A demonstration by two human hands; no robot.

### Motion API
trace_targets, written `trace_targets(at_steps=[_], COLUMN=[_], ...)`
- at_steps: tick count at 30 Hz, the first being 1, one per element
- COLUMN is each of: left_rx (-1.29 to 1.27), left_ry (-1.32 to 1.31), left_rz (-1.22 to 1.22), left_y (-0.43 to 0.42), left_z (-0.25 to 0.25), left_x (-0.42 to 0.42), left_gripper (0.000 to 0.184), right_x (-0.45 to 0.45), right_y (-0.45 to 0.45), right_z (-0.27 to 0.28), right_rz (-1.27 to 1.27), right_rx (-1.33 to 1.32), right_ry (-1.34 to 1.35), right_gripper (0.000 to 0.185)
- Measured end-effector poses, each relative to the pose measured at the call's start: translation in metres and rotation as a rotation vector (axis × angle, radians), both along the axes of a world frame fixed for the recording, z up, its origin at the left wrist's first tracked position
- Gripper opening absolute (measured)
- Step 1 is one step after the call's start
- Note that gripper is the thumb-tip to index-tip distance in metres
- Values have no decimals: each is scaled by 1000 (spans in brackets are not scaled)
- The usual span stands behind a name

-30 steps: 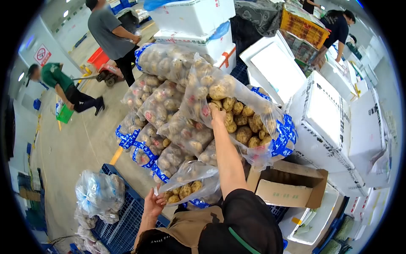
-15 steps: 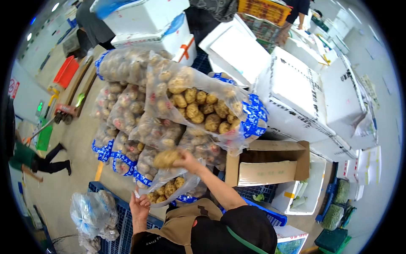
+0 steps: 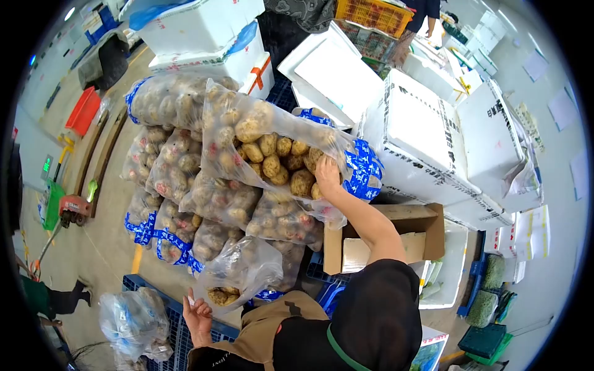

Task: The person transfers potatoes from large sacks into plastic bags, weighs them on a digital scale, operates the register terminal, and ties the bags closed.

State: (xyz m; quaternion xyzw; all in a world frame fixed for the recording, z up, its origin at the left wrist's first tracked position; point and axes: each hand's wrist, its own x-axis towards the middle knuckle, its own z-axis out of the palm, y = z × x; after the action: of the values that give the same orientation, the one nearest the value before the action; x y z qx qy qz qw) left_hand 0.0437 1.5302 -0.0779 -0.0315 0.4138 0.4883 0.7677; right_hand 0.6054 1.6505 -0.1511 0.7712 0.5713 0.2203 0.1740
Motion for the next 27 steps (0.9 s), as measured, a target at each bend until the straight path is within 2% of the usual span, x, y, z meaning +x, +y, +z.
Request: trace_targets(at_steps=[4, 7, 12, 15, 16, 19, 20, 24, 27], left_rx=[-8, -2, -9, -18, -8, -18, -9, 1, 1], left_ry=[1, -13, -23, -64, -78, -117, -92, -110, -108], left_rz=[-56, -55, -41, -52, -71, -72, -87, -96, -110], left_y=[10, 7, 0, 1, 2, 8, 10, 8, 0], left_z=[4, -1, 2, 2, -1, -7, -6, -7, -8], left_x=[16, 12, -2, -3, -3, -2, 0, -7, -10], left_gripper=[56, 54, 53, 53, 51, 52, 50, 49, 49], right_x=[-6, 2, 12, -10, -7, -9, -14, -17, -5], right_y=[6, 21, 26, 19, 20, 12, 12, 19, 25], right_z=[18, 1, -2, 27, 24, 20, 29, 19, 11], right_rz=[35, -63, -24, 42, 57, 168, 88, -71, -45], right_rx=[-163, -245, -211, -204, -142, 5, -66, -209, -308], right_ry=[-229, -155, 8, -86, -15, -135, -69, -121, -49], right_gripper=[40, 36, 32, 29, 26, 28, 32, 38, 39])
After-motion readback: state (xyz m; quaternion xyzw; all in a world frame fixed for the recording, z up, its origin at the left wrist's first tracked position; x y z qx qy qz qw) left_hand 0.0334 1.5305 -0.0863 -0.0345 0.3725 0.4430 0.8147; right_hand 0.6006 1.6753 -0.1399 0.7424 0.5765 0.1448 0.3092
